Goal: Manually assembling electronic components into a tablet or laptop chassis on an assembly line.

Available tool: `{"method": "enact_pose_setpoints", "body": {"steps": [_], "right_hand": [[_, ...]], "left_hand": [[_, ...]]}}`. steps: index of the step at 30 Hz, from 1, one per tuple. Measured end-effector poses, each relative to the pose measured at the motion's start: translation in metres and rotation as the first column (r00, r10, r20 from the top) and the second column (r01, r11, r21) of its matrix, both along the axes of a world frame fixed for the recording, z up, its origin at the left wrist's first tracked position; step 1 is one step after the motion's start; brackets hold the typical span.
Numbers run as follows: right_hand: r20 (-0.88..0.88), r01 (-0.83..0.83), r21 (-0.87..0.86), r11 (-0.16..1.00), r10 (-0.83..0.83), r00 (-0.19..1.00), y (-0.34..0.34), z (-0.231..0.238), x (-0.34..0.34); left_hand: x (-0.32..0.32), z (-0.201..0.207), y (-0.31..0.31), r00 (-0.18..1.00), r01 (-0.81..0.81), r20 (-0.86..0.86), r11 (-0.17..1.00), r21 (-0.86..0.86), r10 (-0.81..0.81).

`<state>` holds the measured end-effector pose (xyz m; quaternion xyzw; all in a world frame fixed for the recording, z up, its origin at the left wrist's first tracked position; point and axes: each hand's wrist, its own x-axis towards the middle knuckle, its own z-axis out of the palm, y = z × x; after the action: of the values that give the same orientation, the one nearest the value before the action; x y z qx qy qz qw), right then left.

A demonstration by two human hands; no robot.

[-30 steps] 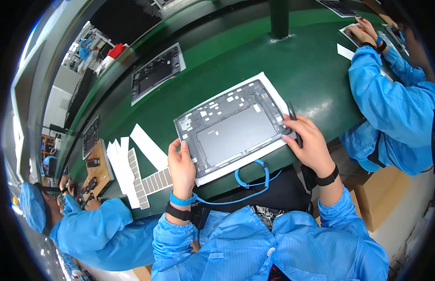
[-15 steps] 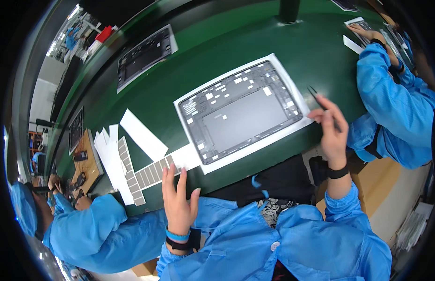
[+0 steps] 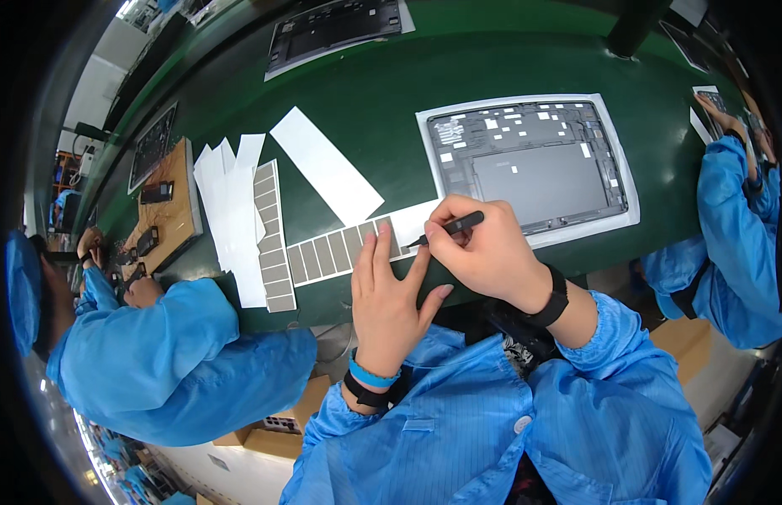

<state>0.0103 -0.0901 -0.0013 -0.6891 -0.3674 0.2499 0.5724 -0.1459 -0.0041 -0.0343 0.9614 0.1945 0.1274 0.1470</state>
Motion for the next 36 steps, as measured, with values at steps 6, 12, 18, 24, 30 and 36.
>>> {"method": "enact_pose_setpoints", "body": {"steps": [6,12,18,24,30,36], "right_hand": [[0.087,0.032,-0.027,0.999,-0.029,0.996,0.004,-0.012,-0.011],[0.024,0.058,-0.017,0.998,-0.057,0.998,0.001,-0.021,-0.013],[-0.242,0.249,0.045,0.968,-0.231,0.942,-0.014,0.004,0.03],[-0.164,0.209,0.076,0.975,-0.194,0.967,-0.005,-0.012,0.088],[-0.155,0.179,0.111,0.978,-0.161,0.975,0.001,-0.027,0.092],[-0.178,0.193,0.101,0.976,-0.173,0.969,0.004,-0.03,0.086]], "left_hand": [[-0.002,-0.002,0.001,1.0,-0.014,0.009,0.999,-0.029,0.015],[-0.001,0.001,0.0,1.0,-0.015,0.004,0.999,-0.04,0.015],[0.01,0.015,0.004,0.996,-0.076,0.047,0.996,-0.049,0.079],[0.06,0.037,0.013,0.984,-0.046,0.174,0.999,-0.007,0.047],[0.094,0.014,0.033,0.985,0.068,0.171,0.973,-0.222,-0.03],[0.094,0.009,0.033,0.975,0.089,0.216,0.971,-0.223,-0.04]]}}
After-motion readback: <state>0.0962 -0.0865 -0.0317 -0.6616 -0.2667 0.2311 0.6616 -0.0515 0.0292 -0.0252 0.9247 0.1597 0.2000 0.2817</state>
